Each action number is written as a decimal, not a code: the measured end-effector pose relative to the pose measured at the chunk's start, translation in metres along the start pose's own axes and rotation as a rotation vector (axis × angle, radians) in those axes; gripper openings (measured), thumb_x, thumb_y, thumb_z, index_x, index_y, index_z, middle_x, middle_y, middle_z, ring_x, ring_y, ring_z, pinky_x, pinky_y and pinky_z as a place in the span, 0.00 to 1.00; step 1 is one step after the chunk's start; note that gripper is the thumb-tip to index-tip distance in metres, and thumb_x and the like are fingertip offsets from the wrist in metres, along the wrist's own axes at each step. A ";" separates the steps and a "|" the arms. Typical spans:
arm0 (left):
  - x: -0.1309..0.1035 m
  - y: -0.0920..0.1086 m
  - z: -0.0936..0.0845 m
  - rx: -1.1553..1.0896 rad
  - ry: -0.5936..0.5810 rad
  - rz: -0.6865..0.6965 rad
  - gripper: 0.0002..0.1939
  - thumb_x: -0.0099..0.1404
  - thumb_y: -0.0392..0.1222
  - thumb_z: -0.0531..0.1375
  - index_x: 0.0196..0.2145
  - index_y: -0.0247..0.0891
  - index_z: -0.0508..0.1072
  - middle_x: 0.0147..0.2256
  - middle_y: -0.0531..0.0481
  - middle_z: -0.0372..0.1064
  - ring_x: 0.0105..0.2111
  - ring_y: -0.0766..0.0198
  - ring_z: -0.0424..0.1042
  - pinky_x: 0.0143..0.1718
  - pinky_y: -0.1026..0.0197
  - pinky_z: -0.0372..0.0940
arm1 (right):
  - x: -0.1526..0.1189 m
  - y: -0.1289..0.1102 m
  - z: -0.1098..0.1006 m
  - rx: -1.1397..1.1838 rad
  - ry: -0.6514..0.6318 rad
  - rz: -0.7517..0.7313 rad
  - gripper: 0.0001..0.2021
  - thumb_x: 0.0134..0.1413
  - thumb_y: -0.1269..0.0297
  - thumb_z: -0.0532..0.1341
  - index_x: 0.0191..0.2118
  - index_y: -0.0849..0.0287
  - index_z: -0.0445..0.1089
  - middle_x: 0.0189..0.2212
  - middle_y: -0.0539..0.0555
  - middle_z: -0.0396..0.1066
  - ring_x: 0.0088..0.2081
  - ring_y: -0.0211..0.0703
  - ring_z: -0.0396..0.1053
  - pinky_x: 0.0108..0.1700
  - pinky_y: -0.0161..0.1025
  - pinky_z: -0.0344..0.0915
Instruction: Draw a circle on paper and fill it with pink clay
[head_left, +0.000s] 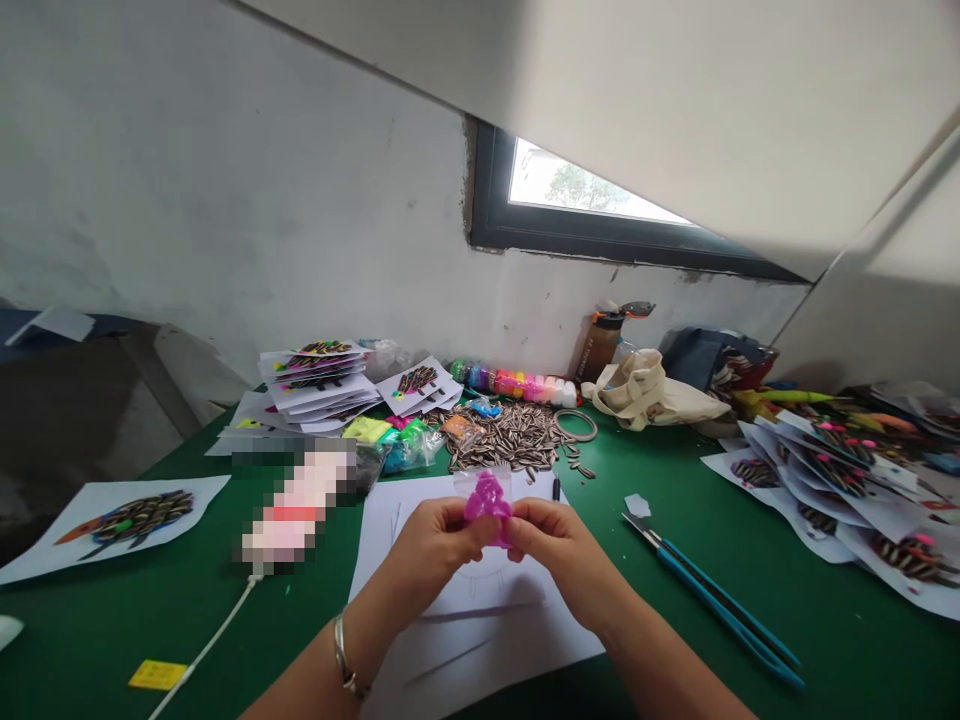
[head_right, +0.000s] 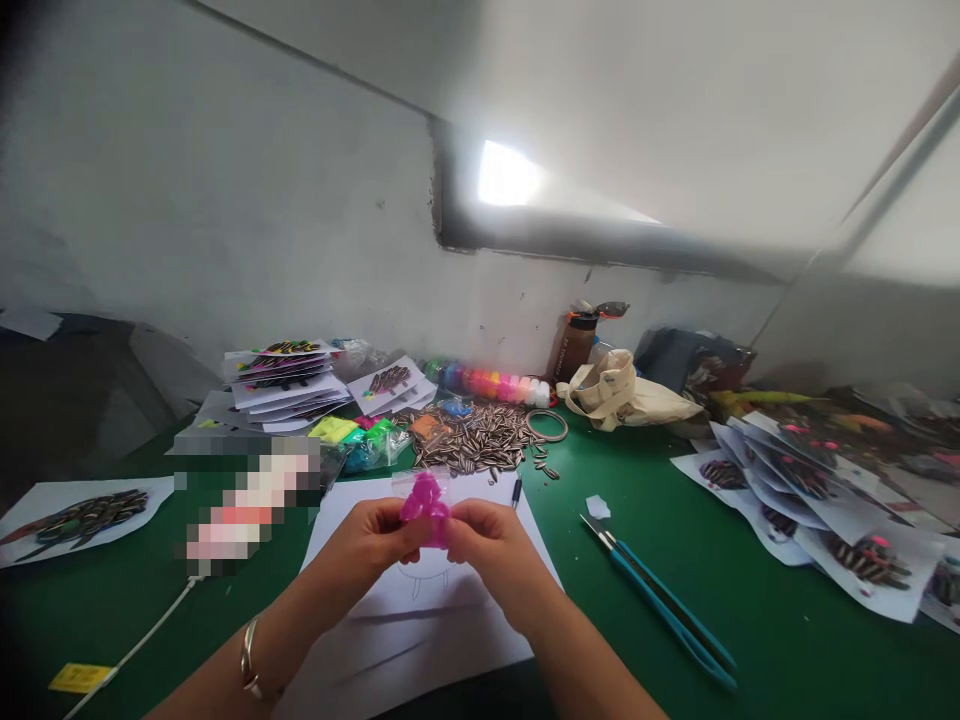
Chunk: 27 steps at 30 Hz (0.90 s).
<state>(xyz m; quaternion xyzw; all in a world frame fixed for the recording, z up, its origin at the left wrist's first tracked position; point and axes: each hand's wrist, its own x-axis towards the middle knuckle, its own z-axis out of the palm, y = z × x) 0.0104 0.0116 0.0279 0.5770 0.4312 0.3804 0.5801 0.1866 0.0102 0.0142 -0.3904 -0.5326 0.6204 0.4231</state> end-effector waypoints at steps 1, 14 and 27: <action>0.000 0.000 0.000 0.017 0.013 0.005 0.16 0.58 0.52 0.63 0.30 0.33 0.77 0.24 0.51 0.68 0.26 0.65 0.61 0.29 0.62 0.58 | 0.000 0.001 0.000 -0.006 -0.002 0.002 0.14 0.50 0.53 0.66 0.32 0.61 0.75 0.26 0.51 0.69 0.29 0.37 0.61 0.34 0.36 0.58; -0.003 0.004 0.003 0.018 -0.081 0.105 0.15 0.61 0.51 0.61 0.29 0.35 0.76 0.28 0.50 0.69 0.29 0.63 0.65 0.33 0.61 0.61 | 0.001 0.010 0.002 0.081 -0.088 -0.075 0.13 0.51 0.56 0.66 0.27 0.62 0.73 0.22 0.49 0.64 0.27 0.35 0.57 0.31 0.34 0.54; -0.001 0.001 -0.007 0.138 0.013 0.155 0.20 0.62 0.56 0.59 0.27 0.34 0.74 0.25 0.51 0.65 0.28 0.64 0.61 0.29 0.63 0.59 | 0.000 0.003 0.002 0.091 -0.029 -0.107 0.12 0.50 0.56 0.67 0.31 0.61 0.76 0.25 0.50 0.69 0.28 0.36 0.61 0.33 0.34 0.58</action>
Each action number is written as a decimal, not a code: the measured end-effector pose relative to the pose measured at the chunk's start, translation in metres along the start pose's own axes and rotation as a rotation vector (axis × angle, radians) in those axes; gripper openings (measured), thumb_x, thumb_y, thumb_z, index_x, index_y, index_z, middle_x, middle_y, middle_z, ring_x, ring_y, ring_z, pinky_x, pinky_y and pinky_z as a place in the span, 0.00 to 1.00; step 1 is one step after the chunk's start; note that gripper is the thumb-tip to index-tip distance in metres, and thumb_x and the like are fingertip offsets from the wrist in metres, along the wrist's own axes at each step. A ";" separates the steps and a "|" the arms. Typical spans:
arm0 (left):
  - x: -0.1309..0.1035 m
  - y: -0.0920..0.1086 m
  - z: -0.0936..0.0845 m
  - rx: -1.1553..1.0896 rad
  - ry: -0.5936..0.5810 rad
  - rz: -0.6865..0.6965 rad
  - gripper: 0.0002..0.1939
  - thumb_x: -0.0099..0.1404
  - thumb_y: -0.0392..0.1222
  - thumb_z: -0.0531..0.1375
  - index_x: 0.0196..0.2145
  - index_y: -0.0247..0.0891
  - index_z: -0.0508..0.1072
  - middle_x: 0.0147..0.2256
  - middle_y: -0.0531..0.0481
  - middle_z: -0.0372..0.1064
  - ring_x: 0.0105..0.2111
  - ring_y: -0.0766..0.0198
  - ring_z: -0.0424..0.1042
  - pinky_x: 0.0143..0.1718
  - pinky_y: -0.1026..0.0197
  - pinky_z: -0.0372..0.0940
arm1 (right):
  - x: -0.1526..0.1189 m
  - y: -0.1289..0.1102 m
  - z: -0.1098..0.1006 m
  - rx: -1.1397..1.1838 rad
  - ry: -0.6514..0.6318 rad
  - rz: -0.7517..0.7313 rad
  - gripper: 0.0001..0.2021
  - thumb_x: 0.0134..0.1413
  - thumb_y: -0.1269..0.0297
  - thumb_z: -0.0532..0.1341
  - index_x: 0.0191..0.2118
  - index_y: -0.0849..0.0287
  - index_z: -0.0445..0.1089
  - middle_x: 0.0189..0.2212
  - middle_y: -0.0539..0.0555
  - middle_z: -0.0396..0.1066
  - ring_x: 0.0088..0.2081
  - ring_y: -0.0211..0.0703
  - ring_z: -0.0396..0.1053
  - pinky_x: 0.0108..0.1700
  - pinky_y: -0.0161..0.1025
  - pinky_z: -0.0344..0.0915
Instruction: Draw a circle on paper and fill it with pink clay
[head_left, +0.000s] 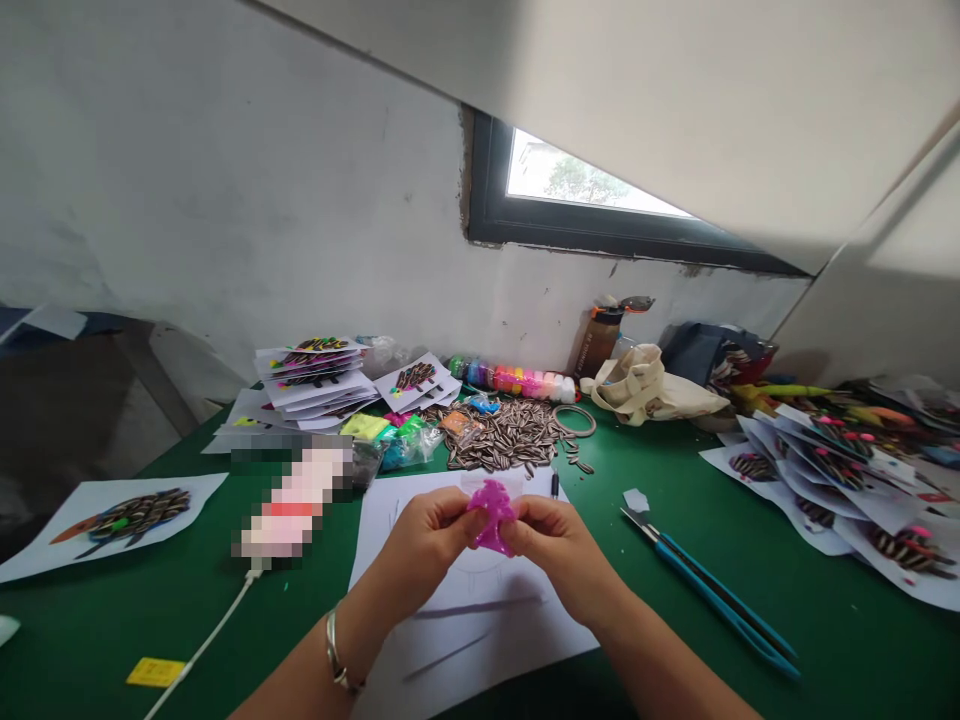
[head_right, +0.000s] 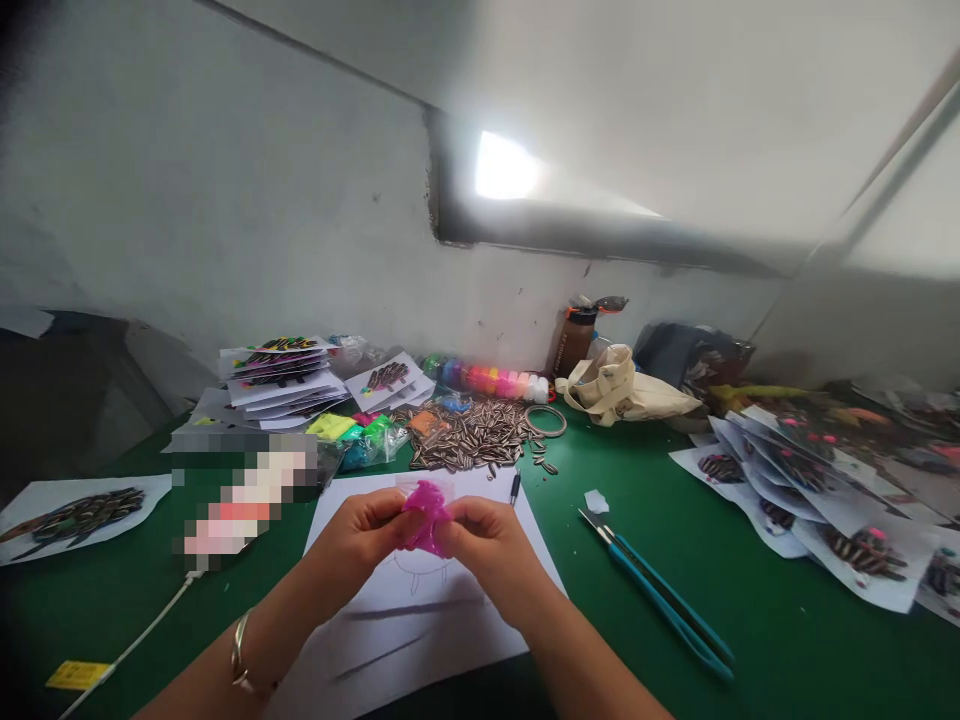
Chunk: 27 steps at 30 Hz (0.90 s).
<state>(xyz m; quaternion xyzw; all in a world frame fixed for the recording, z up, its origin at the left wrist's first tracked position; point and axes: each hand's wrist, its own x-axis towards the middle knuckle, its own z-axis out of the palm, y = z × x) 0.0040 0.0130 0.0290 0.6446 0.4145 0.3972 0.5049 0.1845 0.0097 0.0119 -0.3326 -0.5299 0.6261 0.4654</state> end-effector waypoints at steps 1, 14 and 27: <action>0.000 0.000 0.000 0.026 0.007 0.005 0.20 0.62 0.56 0.59 0.26 0.35 0.74 0.25 0.51 0.65 0.28 0.64 0.61 0.29 0.63 0.58 | 0.001 0.000 0.001 0.025 -0.004 0.007 0.11 0.48 0.57 0.68 0.31 0.61 0.76 0.26 0.50 0.70 0.29 0.36 0.62 0.34 0.35 0.59; 0.000 0.001 0.012 -0.001 0.009 -0.057 0.18 0.60 0.52 0.61 0.22 0.34 0.73 0.24 0.51 0.64 0.27 0.65 0.62 0.28 0.63 0.58 | 0.000 0.005 0.002 0.034 0.019 -0.040 0.13 0.53 0.57 0.65 0.27 0.62 0.73 0.23 0.49 0.66 0.27 0.35 0.59 0.32 0.33 0.58; -0.005 0.004 0.010 0.238 0.123 0.027 0.17 0.58 0.48 0.62 0.18 0.37 0.67 0.22 0.54 0.61 0.25 0.66 0.59 0.27 0.63 0.56 | 0.001 0.007 0.003 0.033 0.008 -0.034 0.10 0.48 0.60 0.69 0.30 0.61 0.73 0.27 0.49 0.68 0.30 0.36 0.61 0.34 0.34 0.60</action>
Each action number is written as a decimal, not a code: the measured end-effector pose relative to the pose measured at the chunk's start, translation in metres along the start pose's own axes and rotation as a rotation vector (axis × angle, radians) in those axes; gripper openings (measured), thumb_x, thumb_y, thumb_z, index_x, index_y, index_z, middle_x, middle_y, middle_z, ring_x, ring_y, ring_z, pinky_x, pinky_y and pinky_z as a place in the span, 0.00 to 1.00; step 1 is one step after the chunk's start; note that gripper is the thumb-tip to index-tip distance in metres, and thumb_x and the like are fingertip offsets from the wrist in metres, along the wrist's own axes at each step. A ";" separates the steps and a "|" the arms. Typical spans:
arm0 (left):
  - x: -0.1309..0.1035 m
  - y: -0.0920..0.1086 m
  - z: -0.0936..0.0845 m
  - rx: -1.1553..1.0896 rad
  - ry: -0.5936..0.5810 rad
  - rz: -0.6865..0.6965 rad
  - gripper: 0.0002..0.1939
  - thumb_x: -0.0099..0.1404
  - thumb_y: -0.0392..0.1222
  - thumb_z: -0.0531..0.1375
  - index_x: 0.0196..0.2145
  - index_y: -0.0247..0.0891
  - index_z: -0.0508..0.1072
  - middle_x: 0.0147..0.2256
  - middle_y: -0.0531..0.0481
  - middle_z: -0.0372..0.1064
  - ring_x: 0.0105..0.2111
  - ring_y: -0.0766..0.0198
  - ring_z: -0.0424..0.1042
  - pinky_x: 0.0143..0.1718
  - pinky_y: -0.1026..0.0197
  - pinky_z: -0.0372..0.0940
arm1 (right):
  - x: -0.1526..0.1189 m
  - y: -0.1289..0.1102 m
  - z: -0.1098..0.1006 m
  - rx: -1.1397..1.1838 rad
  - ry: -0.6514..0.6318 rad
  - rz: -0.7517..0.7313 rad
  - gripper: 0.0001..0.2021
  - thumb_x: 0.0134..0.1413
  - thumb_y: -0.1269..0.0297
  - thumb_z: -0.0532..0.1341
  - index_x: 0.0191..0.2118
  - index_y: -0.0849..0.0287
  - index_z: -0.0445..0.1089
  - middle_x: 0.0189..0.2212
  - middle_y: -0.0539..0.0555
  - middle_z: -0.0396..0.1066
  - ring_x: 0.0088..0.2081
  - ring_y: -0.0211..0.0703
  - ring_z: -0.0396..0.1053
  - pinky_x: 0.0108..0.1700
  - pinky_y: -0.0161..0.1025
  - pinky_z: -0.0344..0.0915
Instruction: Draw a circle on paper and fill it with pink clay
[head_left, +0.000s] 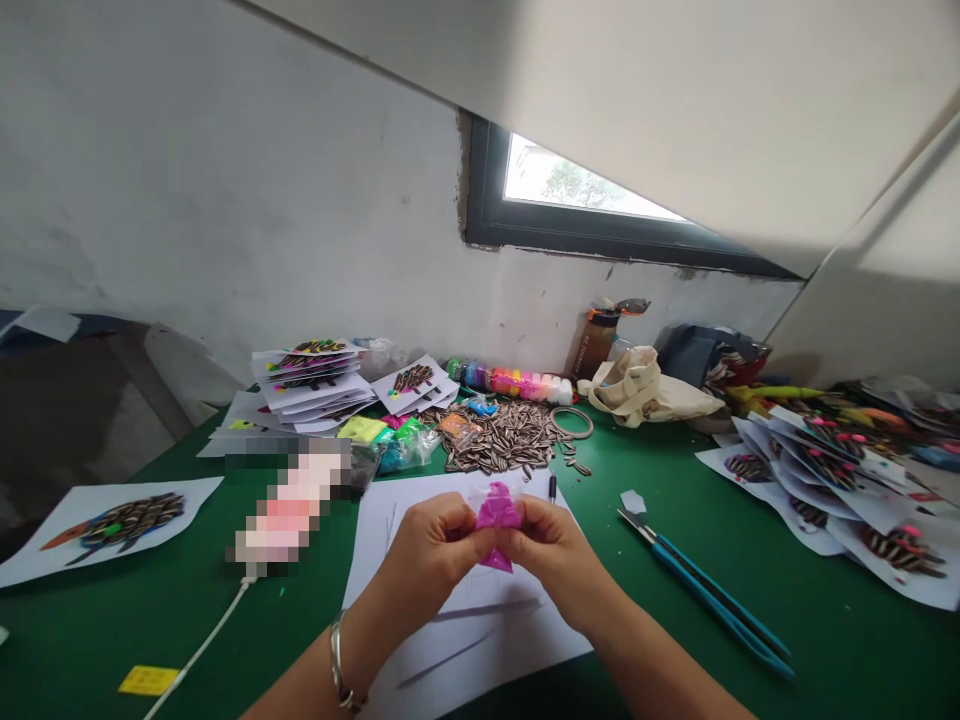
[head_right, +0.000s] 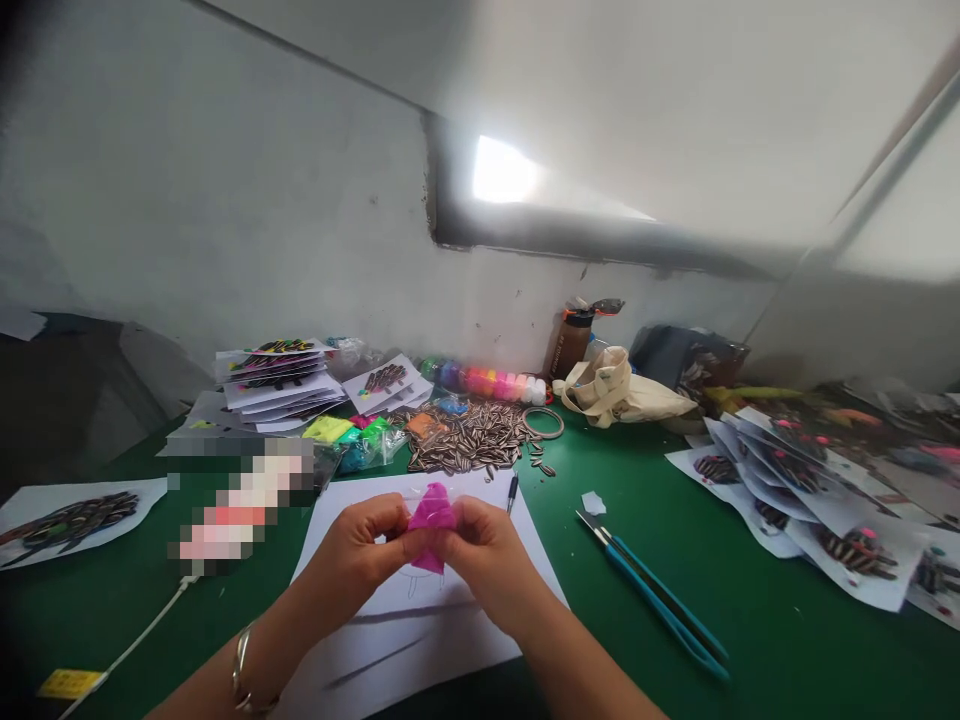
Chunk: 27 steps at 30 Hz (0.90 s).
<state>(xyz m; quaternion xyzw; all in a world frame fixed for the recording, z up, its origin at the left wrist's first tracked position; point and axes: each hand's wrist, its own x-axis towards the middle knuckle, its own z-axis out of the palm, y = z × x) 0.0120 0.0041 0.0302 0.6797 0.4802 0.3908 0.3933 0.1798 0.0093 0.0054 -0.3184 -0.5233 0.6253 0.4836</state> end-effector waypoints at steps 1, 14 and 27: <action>0.000 0.000 0.001 0.006 -0.003 0.013 0.17 0.59 0.48 0.62 0.18 0.37 0.67 0.22 0.54 0.61 0.25 0.66 0.59 0.27 0.63 0.56 | 0.000 0.000 0.000 -0.012 0.009 0.000 0.10 0.48 0.59 0.69 0.29 0.61 0.72 0.26 0.49 0.67 0.29 0.36 0.61 0.33 0.34 0.59; -0.001 0.003 0.003 0.004 -0.015 0.042 0.15 0.62 0.48 0.60 0.21 0.37 0.69 0.24 0.53 0.63 0.27 0.64 0.61 0.29 0.63 0.57 | -0.001 -0.009 0.001 -0.129 0.015 -0.014 0.14 0.47 0.54 0.68 0.28 0.61 0.72 0.25 0.49 0.66 0.29 0.37 0.59 0.32 0.34 0.59; 0.005 -0.003 -0.001 -0.183 -0.049 -0.051 0.15 0.63 0.49 0.59 0.29 0.35 0.75 0.29 0.49 0.68 0.31 0.61 0.65 0.34 0.62 0.62 | -0.001 -0.007 -0.006 -0.206 0.031 -0.020 0.14 0.58 0.54 0.60 0.35 0.60 0.75 0.28 0.51 0.69 0.33 0.40 0.62 0.38 0.36 0.60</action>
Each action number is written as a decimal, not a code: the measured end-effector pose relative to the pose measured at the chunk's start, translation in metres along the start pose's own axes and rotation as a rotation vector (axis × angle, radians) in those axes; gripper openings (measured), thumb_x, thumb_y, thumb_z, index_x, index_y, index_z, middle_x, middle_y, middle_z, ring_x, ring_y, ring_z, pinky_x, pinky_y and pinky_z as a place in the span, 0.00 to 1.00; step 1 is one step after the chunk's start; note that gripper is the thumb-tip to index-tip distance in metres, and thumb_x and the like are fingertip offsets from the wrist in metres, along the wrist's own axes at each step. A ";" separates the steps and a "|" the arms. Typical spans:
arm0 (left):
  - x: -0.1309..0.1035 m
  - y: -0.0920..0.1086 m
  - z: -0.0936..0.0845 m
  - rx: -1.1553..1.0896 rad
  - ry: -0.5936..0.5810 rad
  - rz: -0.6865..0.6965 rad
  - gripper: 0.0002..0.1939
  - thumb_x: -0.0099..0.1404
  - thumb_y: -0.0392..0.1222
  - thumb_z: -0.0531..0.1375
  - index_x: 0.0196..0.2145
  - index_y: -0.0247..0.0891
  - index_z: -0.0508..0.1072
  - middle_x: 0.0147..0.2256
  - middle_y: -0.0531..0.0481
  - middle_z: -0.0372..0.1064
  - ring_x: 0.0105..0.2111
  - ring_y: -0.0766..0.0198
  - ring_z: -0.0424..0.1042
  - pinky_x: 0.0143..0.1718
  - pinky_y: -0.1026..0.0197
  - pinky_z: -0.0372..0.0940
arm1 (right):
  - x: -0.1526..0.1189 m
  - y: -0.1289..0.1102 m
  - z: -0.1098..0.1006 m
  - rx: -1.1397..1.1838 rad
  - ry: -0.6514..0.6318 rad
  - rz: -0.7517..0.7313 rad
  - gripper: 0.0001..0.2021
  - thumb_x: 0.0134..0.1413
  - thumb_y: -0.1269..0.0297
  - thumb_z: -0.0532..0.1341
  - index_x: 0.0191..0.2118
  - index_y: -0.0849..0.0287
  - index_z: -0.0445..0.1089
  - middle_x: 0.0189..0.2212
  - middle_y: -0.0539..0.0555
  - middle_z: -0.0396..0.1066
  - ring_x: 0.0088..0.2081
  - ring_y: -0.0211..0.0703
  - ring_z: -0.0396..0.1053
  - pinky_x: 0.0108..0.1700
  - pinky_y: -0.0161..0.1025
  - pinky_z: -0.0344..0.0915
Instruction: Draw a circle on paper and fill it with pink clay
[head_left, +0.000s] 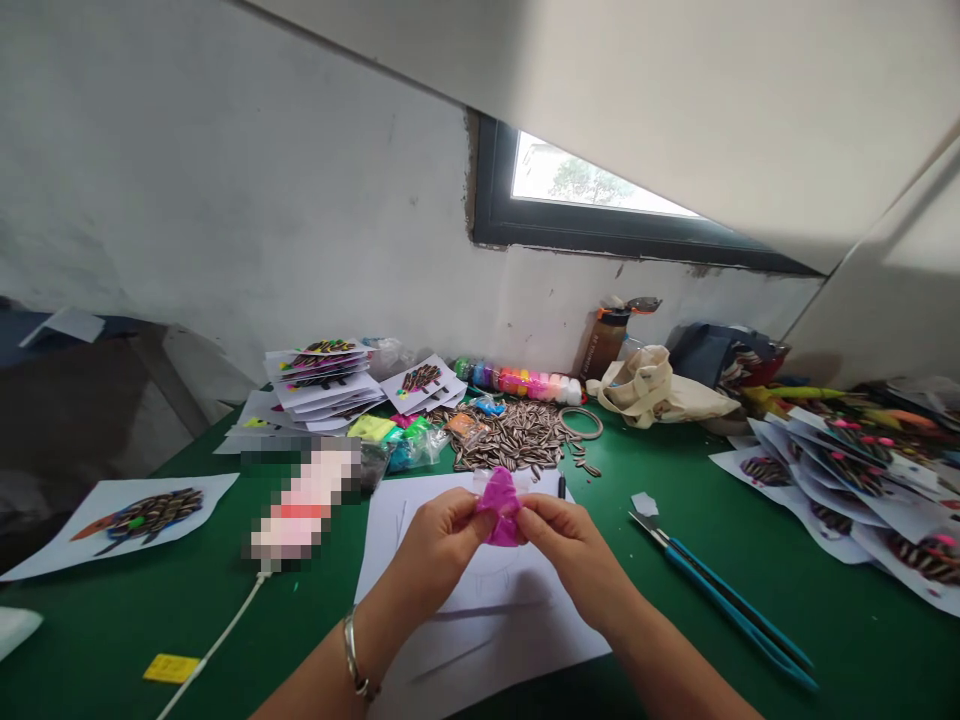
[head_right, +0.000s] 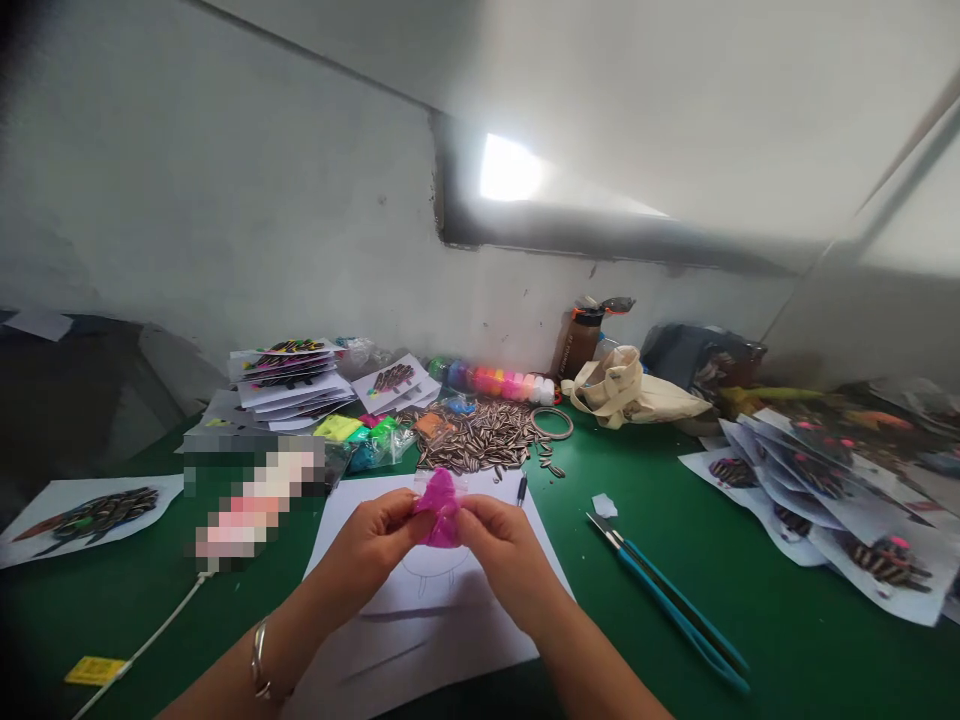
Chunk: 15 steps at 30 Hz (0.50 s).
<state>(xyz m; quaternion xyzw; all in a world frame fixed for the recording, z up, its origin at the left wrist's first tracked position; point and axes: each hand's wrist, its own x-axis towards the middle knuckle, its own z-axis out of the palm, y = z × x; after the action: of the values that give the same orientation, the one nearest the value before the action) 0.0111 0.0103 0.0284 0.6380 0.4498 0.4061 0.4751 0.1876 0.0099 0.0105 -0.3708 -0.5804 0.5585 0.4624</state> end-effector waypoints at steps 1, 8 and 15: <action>0.000 0.001 -0.001 -0.040 -0.034 -0.005 0.15 0.63 0.50 0.59 0.30 0.35 0.76 0.29 0.49 0.68 0.32 0.61 0.66 0.34 0.62 0.62 | 0.000 -0.001 -0.001 -0.015 0.000 0.000 0.14 0.58 0.54 0.60 0.34 0.60 0.75 0.28 0.51 0.68 0.33 0.39 0.62 0.37 0.36 0.60; -0.001 0.002 0.000 -0.084 -0.094 -0.003 0.22 0.64 0.57 0.57 0.30 0.33 0.77 0.29 0.48 0.69 0.31 0.62 0.65 0.34 0.61 0.61 | 0.001 0.000 -0.003 -0.067 0.057 0.002 0.15 0.54 0.53 0.63 0.27 0.60 0.73 0.24 0.50 0.66 0.28 0.38 0.60 0.32 0.35 0.58; -0.002 0.001 0.003 0.035 -0.003 0.009 0.21 0.60 0.57 0.61 0.24 0.35 0.77 0.25 0.50 0.66 0.28 0.63 0.64 0.30 0.62 0.59 | 0.001 0.005 0.001 0.042 0.023 0.040 0.15 0.50 0.52 0.66 0.29 0.61 0.72 0.25 0.50 0.67 0.29 0.38 0.60 0.33 0.36 0.58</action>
<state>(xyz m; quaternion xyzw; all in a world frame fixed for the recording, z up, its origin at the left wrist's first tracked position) 0.0132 0.0071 0.0288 0.6490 0.4531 0.3993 0.4625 0.1859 0.0106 0.0056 -0.3790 -0.5558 0.5753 0.4653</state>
